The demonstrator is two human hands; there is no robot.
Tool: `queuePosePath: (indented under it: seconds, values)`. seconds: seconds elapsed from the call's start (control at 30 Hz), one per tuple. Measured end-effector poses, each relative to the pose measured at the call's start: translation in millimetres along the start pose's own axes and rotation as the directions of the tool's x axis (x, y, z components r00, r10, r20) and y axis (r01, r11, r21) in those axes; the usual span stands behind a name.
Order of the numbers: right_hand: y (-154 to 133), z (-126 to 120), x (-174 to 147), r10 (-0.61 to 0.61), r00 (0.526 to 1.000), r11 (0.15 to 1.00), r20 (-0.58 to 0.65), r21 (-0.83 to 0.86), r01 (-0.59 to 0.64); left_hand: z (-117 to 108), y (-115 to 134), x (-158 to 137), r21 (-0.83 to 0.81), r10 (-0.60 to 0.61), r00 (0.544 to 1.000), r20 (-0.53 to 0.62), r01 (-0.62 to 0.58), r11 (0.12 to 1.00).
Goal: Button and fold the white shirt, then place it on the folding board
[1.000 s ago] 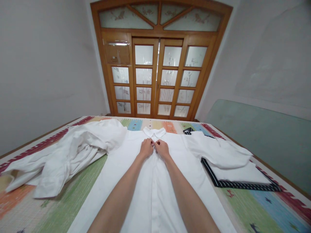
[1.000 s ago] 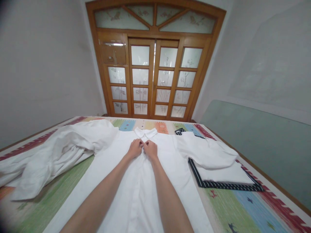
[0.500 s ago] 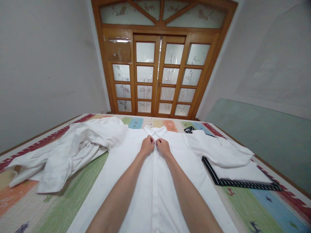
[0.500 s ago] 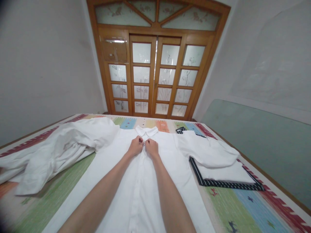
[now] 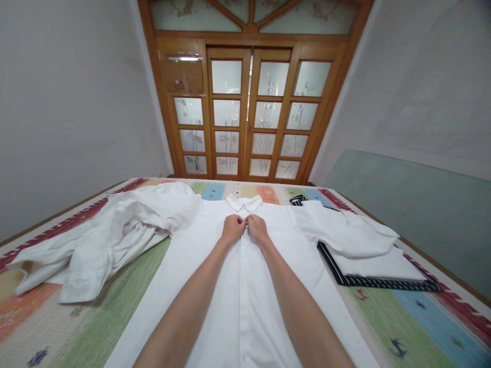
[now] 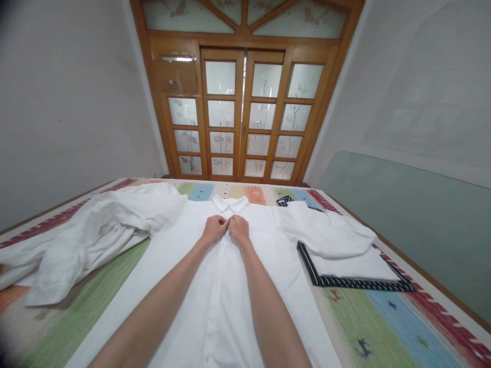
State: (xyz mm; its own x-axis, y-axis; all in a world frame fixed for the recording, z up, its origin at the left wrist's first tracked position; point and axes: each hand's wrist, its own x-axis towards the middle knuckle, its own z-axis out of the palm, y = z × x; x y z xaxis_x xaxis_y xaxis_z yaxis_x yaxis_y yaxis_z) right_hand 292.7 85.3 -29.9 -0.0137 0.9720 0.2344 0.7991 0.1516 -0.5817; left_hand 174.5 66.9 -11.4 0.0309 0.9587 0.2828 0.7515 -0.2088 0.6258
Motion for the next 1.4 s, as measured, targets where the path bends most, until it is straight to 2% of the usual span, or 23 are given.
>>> queuePosePath:
  seconds: [0.23, 0.3, 0.87, 1.4]
  values:
    - [-6.5, -4.4, -4.3, 0.024, 1.000, 1.000, -0.014, 0.007, -0.024, 6.4, 2.3, -1.2, 0.113, -0.034, 0.996, -0.080, 0.043, 0.993]
    - [-7.5, -5.4, -5.3, 0.016, 1.000, 1.000, -0.023, 0.002, -0.016, 7.6, 2.3, -1.1, 0.122, -0.048, 0.996, -0.070, 0.056, 0.991]
    - [-5.6, -1.3, -5.8, 0.057, 0.992, 0.997, -0.111, 0.061, -0.051, 1.5, -3.0, -1.1, -0.128, -0.130, 0.991, -0.012, 0.127, 0.984]
    - [-1.0, 0.0, -4.6, 0.024, 0.998, 1.000, -0.065, 0.015, -0.023, 2.0, -5.4, 1.9, -0.142, -0.115, 0.993, -0.011, 0.112, 0.983]
